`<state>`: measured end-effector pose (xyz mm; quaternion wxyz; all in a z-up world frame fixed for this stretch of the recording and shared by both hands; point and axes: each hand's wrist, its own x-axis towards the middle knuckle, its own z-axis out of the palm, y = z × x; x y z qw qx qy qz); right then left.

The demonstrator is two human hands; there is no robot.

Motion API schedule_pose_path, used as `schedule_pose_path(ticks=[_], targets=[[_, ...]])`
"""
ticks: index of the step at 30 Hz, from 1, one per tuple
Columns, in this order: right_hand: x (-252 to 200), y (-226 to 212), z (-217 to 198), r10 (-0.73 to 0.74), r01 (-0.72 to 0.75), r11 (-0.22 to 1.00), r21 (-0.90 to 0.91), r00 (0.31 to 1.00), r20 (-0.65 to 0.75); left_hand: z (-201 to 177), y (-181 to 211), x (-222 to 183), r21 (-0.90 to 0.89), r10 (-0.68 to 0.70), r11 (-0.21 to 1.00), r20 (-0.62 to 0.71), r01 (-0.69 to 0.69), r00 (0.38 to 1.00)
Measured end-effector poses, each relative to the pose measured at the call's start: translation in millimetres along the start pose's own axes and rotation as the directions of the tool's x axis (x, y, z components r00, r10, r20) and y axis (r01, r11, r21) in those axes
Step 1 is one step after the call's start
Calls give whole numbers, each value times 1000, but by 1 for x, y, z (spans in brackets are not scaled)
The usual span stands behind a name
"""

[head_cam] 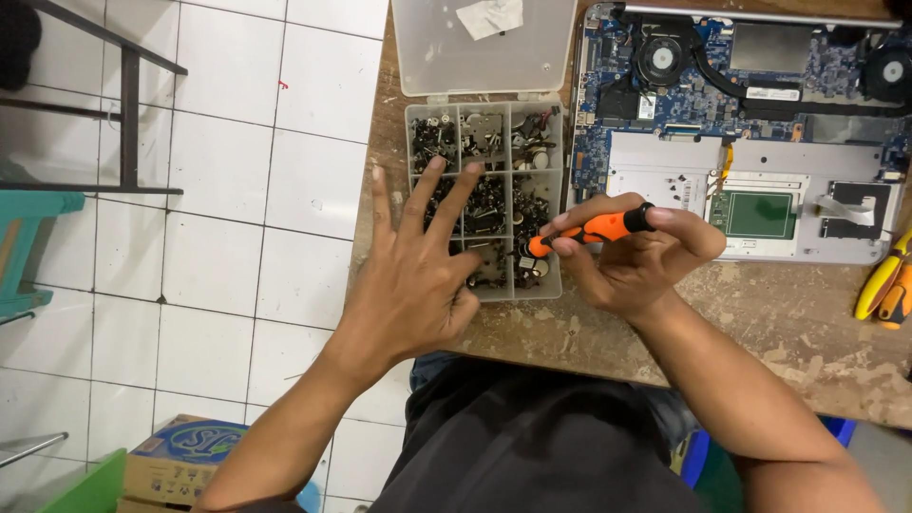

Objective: Fastening internal screws into a laptop motherboard and casing using a manual screwdriver.

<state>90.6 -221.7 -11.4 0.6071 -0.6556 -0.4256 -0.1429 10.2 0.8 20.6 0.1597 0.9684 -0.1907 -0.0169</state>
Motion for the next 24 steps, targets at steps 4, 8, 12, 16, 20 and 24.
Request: schedule_pose_path(ticks=[4,8,12,16,20,24], targets=[[-1,1,1,-21,20,1000,-21,1000,-13,-8,-1,-4,-160,21,986,-128,-42,992],[-2,2,0,-30,30,999,-23,1000,8,-21,-5,-7,-247,-21,968,-245,-42,969],[3,0,3,-51,49,998,-44,998,-35,-24,-12,-13,-271,-101,962,-295,18,950],[6,-1,6,-31,33,999,31,997,-72,-22,-17,-17,-239,-95,971,-251,34,963],[4,1,8,-38,39,999,26,998,-54,-14,-23,-18,-117,-106,989,-122,92,987],[3,0,9,-39,42,998,46,998,-51,-7,-28,-22,-121,-50,992,-75,41,996]])
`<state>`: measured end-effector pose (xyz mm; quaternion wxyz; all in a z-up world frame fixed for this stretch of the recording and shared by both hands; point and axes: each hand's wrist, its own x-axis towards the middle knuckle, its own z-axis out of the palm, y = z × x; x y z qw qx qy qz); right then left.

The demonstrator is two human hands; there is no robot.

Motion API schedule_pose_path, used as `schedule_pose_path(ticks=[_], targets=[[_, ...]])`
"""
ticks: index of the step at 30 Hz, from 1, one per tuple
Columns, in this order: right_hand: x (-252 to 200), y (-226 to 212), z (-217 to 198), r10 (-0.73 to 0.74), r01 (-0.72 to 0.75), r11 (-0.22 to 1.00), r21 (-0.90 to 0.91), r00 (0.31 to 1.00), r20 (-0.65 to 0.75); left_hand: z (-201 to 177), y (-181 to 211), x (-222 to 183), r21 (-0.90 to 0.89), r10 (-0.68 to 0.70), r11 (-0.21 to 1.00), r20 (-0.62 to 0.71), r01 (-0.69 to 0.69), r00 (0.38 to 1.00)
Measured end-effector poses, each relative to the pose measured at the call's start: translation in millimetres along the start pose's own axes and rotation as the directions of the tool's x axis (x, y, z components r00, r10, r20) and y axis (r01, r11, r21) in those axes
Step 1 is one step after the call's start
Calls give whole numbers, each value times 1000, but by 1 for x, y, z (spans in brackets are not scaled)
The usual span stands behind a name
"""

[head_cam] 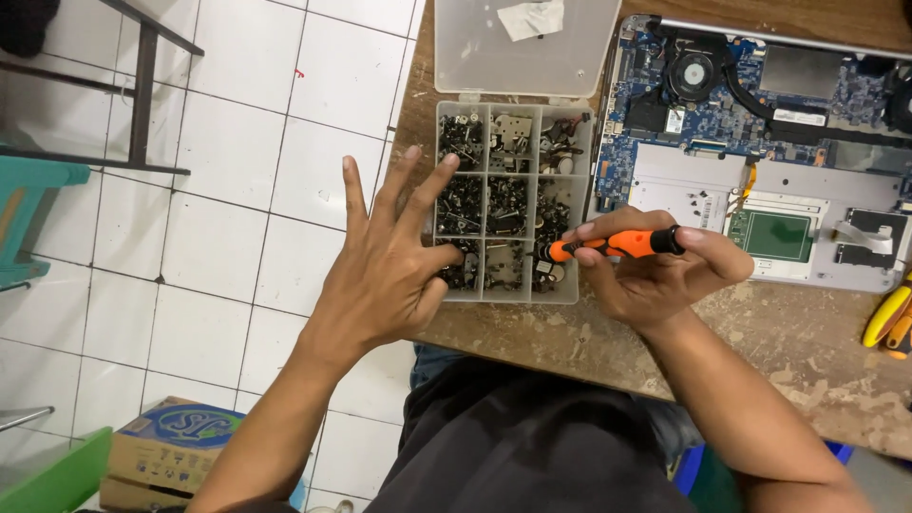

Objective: Fastening internal screws into a laptop motherboard and casing using a manual screwdriver.

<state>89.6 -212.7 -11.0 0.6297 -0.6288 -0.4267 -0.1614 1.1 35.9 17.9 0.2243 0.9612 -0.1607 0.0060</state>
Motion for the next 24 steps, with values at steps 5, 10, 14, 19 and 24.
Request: schedule_pose_path(ticks=[5,10,14,19,24], targets=[[0,0,1,-2,2,1000,-8,1000,8,-2,0,-3,-110,24,993,-220,-49,975],[1,-1,2,-23,23,1000,-2,1000,17,7,-1,-11,-25,26,999,-148,-30,989],[3,-4,2,-11,12,1000,-11,1000,28,10,-1,-16,-61,-9,998,-120,1,993],[0,-2,2,-36,36,999,7,999,39,14,3,-19,-155,67,984,-164,-93,984],[-5,-3,4,-7,5,999,53,999,32,19,3,-24,-90,-23,996,-285,-3,958]])
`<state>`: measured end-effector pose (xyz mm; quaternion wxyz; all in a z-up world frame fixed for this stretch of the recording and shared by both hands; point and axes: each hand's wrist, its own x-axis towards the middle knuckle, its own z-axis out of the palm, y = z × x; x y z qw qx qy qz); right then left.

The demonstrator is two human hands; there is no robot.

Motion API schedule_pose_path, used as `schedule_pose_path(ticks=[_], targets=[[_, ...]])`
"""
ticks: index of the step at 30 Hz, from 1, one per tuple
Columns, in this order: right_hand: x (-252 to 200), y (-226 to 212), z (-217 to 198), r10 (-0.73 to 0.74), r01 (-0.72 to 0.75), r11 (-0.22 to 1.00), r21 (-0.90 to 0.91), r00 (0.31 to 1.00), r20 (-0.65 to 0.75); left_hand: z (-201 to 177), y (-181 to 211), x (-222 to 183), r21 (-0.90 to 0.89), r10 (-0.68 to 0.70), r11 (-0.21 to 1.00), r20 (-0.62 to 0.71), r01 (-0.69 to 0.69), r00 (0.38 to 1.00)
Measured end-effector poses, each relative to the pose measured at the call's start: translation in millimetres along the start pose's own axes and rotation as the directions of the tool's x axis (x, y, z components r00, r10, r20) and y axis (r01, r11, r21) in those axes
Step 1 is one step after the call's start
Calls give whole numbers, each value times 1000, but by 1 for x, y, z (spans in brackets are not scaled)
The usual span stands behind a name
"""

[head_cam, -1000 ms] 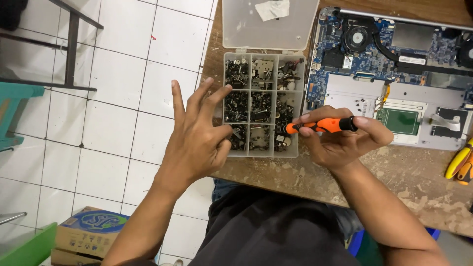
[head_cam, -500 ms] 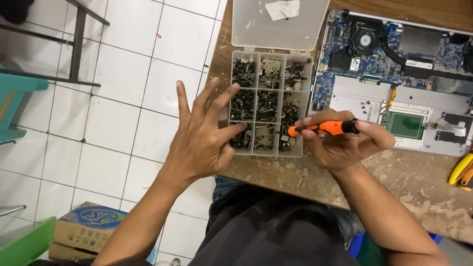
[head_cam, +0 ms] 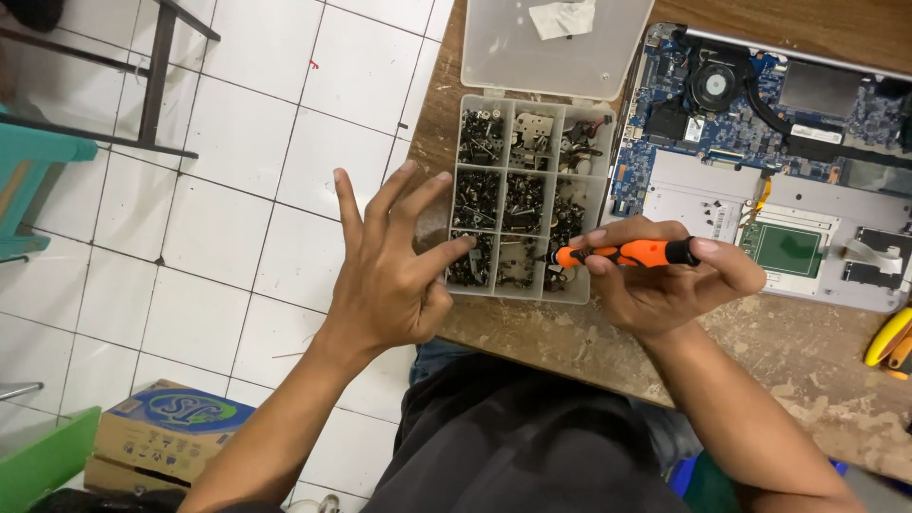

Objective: Fastening internal screws into a laptop motherboard and casing using a manual screwdriver.

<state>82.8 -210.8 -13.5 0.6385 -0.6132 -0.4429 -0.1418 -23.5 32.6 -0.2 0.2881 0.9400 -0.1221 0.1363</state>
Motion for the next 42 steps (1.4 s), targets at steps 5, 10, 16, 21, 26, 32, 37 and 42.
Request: schedule_pose_path(ticks=[5,10,16,21,26,32,37,42], targets=[[6,-8,19,-48,48,999,-9,999,-1,6,10,-4,117,-103,989,83,93,991],[9,-6,25,-43,38,999,35,987,154,-4,18,0,40,-106,994,12,105,994],[20,-4,25,-65,74,996,-53,985,161,0,24,-6,67,-149,986,-30,151,988],[27,-1,30,-125,130,991,-15,977,171,13,28,-11,176,-210,965,59,197,976],[24,1,33,-109,117,993,-31,979,173,9,28,-10,135,-189,975,64,179,980],[22,0,35,-49,53,998,-38,994,98,11,29,-10,108,-159,982,16,156,987],[20,0,34,-48,51,998,-26,993,111,12,28,-10,117,-180,978,67,171,981],[21,-1,34,-28,34,998,-45,991,128,9,29,-11,119,-173,977,-24,174,985]])
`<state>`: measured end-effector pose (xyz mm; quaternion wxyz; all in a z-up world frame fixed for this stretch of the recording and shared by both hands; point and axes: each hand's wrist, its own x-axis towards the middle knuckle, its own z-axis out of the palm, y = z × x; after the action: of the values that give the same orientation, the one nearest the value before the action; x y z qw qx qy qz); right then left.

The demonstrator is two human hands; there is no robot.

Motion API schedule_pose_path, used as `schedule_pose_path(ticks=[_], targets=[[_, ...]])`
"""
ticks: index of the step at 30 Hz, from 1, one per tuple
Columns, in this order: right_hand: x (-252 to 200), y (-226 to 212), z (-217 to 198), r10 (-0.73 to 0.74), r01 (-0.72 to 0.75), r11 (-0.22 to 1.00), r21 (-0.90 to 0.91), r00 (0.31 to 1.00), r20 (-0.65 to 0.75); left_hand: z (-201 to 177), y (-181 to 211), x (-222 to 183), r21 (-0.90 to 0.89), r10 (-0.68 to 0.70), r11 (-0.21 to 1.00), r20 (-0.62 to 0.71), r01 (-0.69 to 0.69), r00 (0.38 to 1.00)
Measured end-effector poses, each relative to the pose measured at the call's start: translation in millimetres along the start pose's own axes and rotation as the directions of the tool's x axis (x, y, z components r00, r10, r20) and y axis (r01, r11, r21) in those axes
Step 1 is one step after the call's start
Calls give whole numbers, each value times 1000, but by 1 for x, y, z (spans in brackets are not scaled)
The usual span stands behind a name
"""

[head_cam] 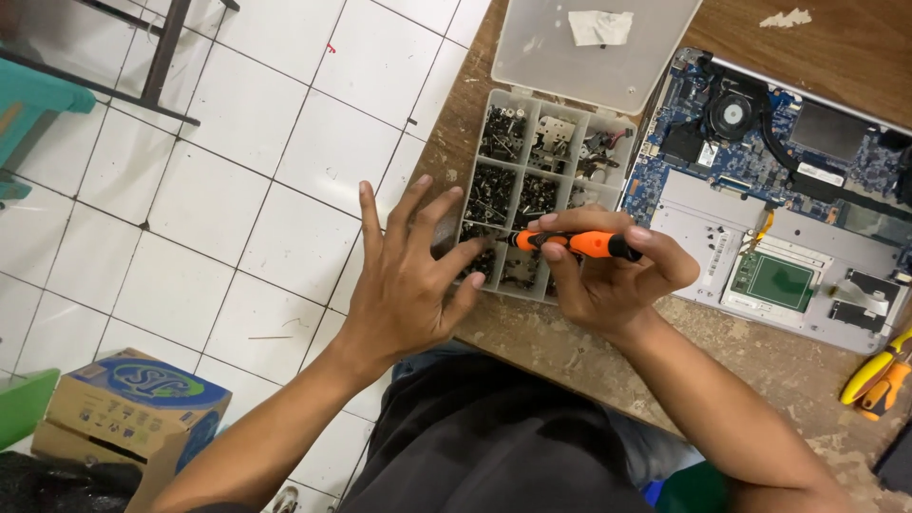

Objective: Fastening internal screws into a laptop motherboard and casing using a manual screwdriver.

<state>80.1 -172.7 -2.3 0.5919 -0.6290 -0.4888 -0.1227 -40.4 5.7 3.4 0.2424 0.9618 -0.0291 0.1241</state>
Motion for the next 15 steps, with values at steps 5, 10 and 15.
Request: schedule_pose_path(ticks=[5,10,15], targets=[[-1,5,-1,-44,43,999,28,998,35,0,7,-1,74,-87,993,-30,89,996],[0,2,-1,-55,55,998,-4,997,49,6,17,-2,129,-139,982,10,136,990],[-1,5,3,-68,67,998,6,997,22,14,18,-1,79,-140,987,18,138,990]])
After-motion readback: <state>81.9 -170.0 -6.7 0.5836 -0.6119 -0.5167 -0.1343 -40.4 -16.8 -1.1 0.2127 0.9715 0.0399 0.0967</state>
